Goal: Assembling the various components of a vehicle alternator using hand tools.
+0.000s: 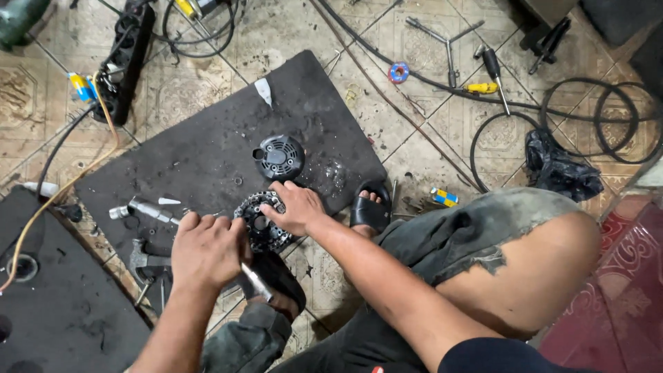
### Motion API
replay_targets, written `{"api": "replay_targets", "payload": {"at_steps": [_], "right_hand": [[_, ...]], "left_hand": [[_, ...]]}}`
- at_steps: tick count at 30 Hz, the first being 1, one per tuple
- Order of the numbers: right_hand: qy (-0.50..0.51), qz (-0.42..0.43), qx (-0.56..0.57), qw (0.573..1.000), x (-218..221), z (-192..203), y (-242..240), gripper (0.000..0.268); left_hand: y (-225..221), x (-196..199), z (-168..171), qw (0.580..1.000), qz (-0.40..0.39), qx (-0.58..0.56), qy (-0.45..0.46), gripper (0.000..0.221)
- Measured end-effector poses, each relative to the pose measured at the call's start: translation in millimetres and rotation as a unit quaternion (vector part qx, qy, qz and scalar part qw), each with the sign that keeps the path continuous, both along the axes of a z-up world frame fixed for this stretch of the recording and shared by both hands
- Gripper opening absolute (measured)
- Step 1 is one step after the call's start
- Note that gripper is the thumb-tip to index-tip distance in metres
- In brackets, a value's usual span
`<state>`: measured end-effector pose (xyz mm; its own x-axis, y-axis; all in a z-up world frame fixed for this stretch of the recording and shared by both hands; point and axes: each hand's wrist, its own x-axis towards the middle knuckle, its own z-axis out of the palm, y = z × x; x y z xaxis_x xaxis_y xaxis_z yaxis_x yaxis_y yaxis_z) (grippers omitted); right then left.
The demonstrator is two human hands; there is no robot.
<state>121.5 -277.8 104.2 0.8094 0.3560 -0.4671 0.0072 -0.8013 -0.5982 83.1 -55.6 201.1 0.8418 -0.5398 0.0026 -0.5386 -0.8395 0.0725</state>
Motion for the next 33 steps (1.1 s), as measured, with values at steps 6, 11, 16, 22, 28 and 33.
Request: {"api": "replay_targets", "payload": {"at_steps": [6, 11, 16, 22, 28, 33], "right_hand": [[-0.024, -0.036, 0.013, 0.999, -7, -3, 4, 0.057], [-0.047, -0.129, 0.004, 0.991, -28, -11, 7, 0.054], [-0.035, -0.164, -0.002, 0.986, -31, -19, 2, 0.055], [-0.063, -0.126, -0.017, 0.990, -25, -9, 0, 0.061], [-0.265, -0.053, 0.107, 0.957, -9, 2, 1, 0.053], [-0.194, 0.101, 0.002, 0.976, -13, -21, 31, 0.038]], "left_hand": [[-11, 1, -4, 0.998, 0.044, -0.031, -0.037, 0.017], [-37, 8, 33, 0.895, 0.387, 0.103, 0.196, 0.028], [-38, 22, 60, 0.833, 0.437, 0.011, 0.339, 0.041], [-35, 37, 57, 0.818, 0.346, -0.193, 0.416, 0.067], [-68, 23, 92, 0.470, 0.492, -0.543, 0.492, 0.096], [-71, -16, 19, 0.573, 0.540, -0.571, 0.231, 0.079]]}}
